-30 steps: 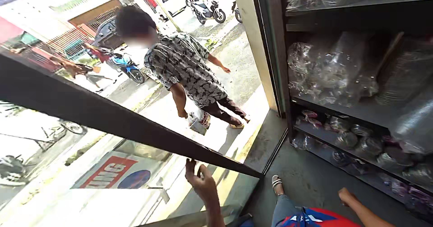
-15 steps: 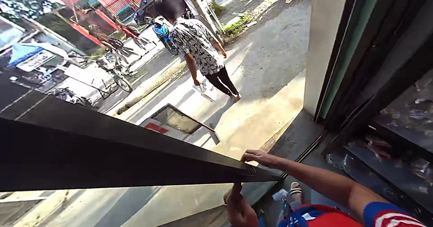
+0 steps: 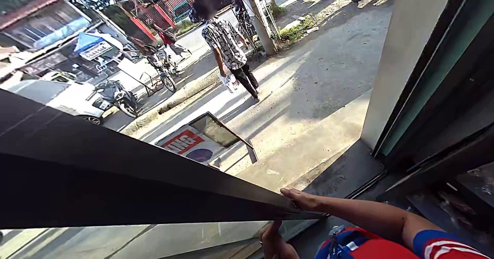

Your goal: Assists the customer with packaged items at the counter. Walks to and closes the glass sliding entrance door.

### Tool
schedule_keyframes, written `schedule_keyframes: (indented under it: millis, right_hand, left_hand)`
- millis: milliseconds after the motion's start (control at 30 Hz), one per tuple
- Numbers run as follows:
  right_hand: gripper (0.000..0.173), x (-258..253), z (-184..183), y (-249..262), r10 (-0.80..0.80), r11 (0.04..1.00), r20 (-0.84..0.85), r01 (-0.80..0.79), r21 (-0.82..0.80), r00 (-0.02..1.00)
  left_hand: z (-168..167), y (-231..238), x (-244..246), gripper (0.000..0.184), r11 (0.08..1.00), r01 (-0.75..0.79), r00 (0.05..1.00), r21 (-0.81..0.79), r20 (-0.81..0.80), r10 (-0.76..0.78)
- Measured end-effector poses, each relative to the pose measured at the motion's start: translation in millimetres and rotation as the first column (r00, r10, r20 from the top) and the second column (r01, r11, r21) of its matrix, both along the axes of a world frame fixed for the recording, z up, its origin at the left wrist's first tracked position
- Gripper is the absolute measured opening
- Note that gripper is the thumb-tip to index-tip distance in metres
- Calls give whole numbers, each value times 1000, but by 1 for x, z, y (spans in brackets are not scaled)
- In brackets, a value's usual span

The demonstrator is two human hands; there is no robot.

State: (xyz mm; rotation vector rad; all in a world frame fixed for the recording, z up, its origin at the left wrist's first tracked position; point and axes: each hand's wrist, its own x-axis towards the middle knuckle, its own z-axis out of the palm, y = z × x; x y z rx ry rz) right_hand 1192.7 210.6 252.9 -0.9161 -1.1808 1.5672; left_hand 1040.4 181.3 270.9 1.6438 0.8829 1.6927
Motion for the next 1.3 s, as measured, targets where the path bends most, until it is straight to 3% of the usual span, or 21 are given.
schedule_keyframes:
  millis: [133, 267, 467, 600, 700, 767, 900, 1100, 1233, 1300]
  right_hand:
    - [63, 27, -1, -15, -47, 999, -24, 47, 0, 999]
    - [61, 62, -7, -36, -201, 979, -93, 198, -44, 975]
    - [40, 115, 21, -85, -490, 867, -236, 497, -37, 839]
    - [29, 146, 7, -99, -566, 801, -289, 598, 31, 772]
    - [34, 162, -7, -105, -586, 780, -297, 625, 46, 754]
    - [28, 165, -5, -108, -622, 762, -265, 647, 11, 737]
    - [40, 168, -11, -105, -675, 735, -168, 673, -81, 718]
    - [29, 163, 8, -106, -698, 711, -190, 700, -63, 691]
    - [27, 165, 26, -107, -639, 758, -175, 652, 23, 749]
    - [39, 171, 20, -110, -624, 778, -95, 628, 15, 775]
  left_hand:
    - [-2, -6, 21, 38, 995, 102, 995, 20, -17, -102]
    - [-10, -13, 48, 34, 967, 244, 967, 68, -89, -238]
    - [-15, -20, 110, 28, 864, 463, 881, 198, -213, -423]
    - [-12, -31, 144, 31, 822, 528, 843, 212, -246, -478]
    - [-10, -37, 158, 33, 818, 533, 839, 215, -258, -479]
    - [-9, -38, 163, 32, 818, 528, 842, 227, -264, -470]
    - [-7, -33, 162, 34, 797, 547, 829, 258, -301, -471]
    - [-12, -29, 166, 33, 788, 537, 838, 303, -298, -457]
    - [-14, -31, 171, 31, 814, 491, 868, 311, -251, -428]
    - [-15, -34, 175, 30, 827, 474, 877, 303, -244, -413]
